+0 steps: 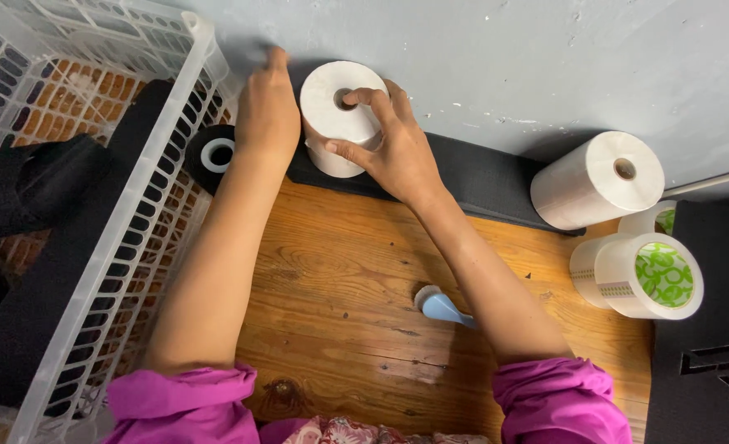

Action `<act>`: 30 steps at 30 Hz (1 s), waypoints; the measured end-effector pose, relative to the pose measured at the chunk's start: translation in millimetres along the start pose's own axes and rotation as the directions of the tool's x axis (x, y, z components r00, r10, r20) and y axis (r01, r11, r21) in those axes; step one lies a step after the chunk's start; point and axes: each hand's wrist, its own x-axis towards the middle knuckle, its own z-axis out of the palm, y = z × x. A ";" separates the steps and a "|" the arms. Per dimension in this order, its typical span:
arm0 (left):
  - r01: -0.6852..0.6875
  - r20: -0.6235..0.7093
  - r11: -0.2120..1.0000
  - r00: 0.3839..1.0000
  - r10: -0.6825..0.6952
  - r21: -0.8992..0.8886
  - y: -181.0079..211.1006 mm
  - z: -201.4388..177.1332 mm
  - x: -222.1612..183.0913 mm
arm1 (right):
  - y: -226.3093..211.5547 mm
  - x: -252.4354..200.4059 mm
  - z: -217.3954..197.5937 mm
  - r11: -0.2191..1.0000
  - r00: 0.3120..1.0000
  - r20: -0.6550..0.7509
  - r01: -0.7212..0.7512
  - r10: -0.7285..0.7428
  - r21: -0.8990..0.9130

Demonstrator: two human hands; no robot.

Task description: Applying a substance to black material strips using a small brush on a workbench.

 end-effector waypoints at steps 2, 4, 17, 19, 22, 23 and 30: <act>-0.059 -0.076 0.996 0.996 0.054 -0.067 7.5 -17.3 -9.1 | -4.5 0.3 3.9 1.000 1.000 -0.001 -0.021 0.021 -0.006; -0.124 -0.153 0.984 0.983 0.104 -0.128 13.3 -29.4 -17.8 | -4.5 0.5 9.3 0.999 0.999 -0.004 -0.044 0.044 -0.011; -0.352 -0.026 0.908 0.934 0.356 -0.226 80.8 -53.3 -114.3 | -2.4 -89.1 -32.9 0.897 0.985 0.037 -0.135 0.166 -0.421; -0.302 0.186 0.923 0.919 0.349 -0.240 72.7 -23.4 -125.9 | 23.7 -120.0 -51.1 0.830 0.973 0.092 -0.131 0.213 -0.542; -0.238 0.454 0.943 0.831 0.321 -0.232 51.6 35.6 -125.5 | 74.5 -158.3 -78.3 0.732 0.904 0.119 -0.249 0.410 -0.634; -0.189 0.473 0.955 0.836 0.279 -0.229 44.9 51.7 -121.4 | 94.2 -164.0 -81.5 0.723 0.903 0.105 -0.260 0.417 -0.640; -0.071 0.479 0.970 0.860 0.177 -0.232 25.9 101.3 -108.9 | 112.6 -157.6 -96.3 0.778 0.851 0.195 -0.322 0.488 -0.539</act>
